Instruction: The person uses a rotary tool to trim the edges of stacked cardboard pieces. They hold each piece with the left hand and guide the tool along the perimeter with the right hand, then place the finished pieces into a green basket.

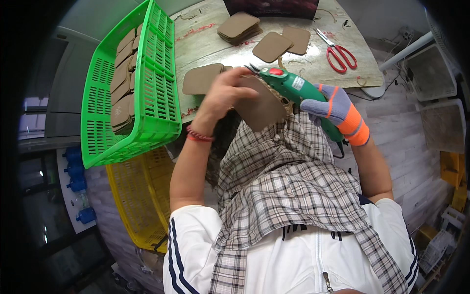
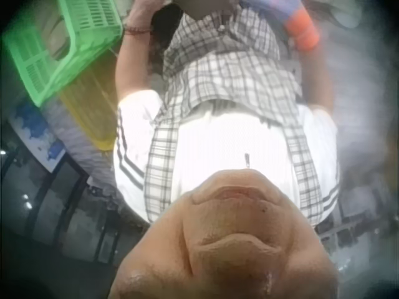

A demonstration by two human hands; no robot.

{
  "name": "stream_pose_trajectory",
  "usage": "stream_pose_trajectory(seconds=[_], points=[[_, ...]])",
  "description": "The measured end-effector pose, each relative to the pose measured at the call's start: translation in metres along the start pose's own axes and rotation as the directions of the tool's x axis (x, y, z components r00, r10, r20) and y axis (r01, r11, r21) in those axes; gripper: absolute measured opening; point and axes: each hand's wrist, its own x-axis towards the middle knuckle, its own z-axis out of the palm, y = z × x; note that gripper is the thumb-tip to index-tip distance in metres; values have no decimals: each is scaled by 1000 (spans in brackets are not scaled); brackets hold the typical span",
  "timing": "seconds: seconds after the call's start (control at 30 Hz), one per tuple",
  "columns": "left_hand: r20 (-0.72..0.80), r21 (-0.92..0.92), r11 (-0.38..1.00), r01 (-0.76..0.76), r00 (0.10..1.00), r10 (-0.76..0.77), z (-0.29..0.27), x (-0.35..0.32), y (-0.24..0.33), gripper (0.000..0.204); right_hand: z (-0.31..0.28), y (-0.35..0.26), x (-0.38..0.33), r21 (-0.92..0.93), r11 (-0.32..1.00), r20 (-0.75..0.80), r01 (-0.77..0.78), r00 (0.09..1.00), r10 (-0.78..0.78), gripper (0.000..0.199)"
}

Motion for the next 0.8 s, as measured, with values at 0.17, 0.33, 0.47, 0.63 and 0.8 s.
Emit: stream_pose_trajectory(seconds=[0.17,0.33,0.47,0.63,0.8], points=[[-599,-44,970,-240,783,167,-122,-7,-34,39,-24,16,-3,-138,990,-94,20,995,-33,37],[-438,899,316,304,627,644,-77,30,-32,57,-39,35,-7,-115,993,-194,-8,981,-14,32],[-225,908,416,-46,785,577,-5,104,-40,28,-34,41,-9,-21,999,-277,-29,960,22,31],[-427,853,466,234,827,366,24,164,-85,53,-34,46,-8,-52,998,-326,-44,945,25,29],[-648,464,885,36,695,311,39,156,-76,41,-37,64,-3,13,999,-335,-45,941,47,27]])
